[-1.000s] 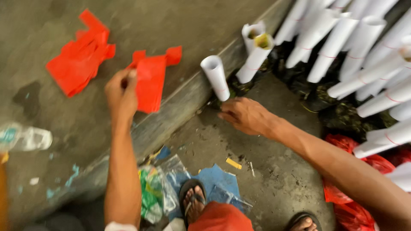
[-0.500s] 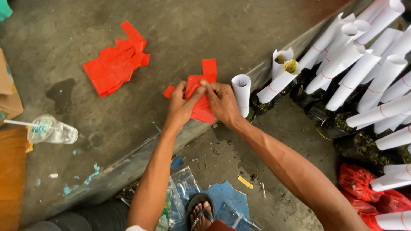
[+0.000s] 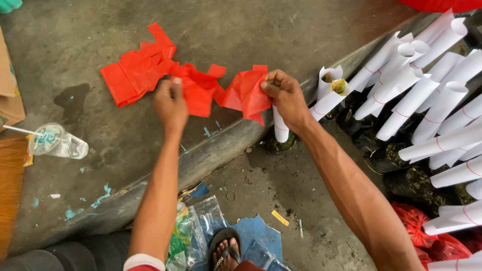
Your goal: The person wraps the base of potted plants with red plastic bags and secures them with rubber bands. They handle each plant individually, placing the wrapped units upright among others on the floor.
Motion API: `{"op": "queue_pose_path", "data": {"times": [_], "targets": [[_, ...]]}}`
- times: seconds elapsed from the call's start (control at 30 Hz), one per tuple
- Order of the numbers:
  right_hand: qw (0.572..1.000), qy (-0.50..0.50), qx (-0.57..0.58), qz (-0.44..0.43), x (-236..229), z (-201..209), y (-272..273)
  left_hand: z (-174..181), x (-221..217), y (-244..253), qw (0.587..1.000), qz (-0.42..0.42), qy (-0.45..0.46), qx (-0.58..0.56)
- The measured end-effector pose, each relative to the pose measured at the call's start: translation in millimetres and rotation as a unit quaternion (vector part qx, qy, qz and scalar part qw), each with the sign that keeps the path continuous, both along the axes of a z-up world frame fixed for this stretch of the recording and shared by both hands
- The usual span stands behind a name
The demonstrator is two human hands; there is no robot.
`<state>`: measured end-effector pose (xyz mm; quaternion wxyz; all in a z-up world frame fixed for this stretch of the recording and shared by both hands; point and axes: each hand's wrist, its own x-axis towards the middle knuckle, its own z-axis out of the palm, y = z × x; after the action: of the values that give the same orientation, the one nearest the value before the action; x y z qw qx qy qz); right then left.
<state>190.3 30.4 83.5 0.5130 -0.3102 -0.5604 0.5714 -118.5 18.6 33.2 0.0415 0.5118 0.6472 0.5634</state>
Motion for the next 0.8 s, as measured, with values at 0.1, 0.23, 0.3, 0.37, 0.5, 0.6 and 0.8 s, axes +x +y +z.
{"op": "queue_pose_path", "data": {"times": [0.1,0.23,0.3,0.37,0.5,0.6,0.8], "targets": [[0.999,0.014,-0.029,0.042,10,10,-7,10,-25,-5,0.991,0.064,0.087,-0.084],[0.998,-0.004,-0.044,0.044,15,23,-13,19,13,-40,0.966,0.075,0.230,0.091],[0.996,-0.007,-0.049,0.071,17,29,-15,21,47,-47,0.978,-0.135,0.143,0.062],[0.995,-0.016,-0.063,0.070,17,31,-23,26,68,-55,0.958,-0.194,0.212,0.025],[0.999,-0.040,-0.011,0.018,4,43,-29,48,93,-50,0.949,-0.312,0.037,-0.024],[1.000,0.000,-0.020,0.002,-9,36,-36,43,111,-57,0.905,-0.407,-0.085,-0.084],[0.995,0.015,-0.092,0.020,1,43,-37,25,100,-36,0.930,-0.343,-0.076,-0.109]]}}
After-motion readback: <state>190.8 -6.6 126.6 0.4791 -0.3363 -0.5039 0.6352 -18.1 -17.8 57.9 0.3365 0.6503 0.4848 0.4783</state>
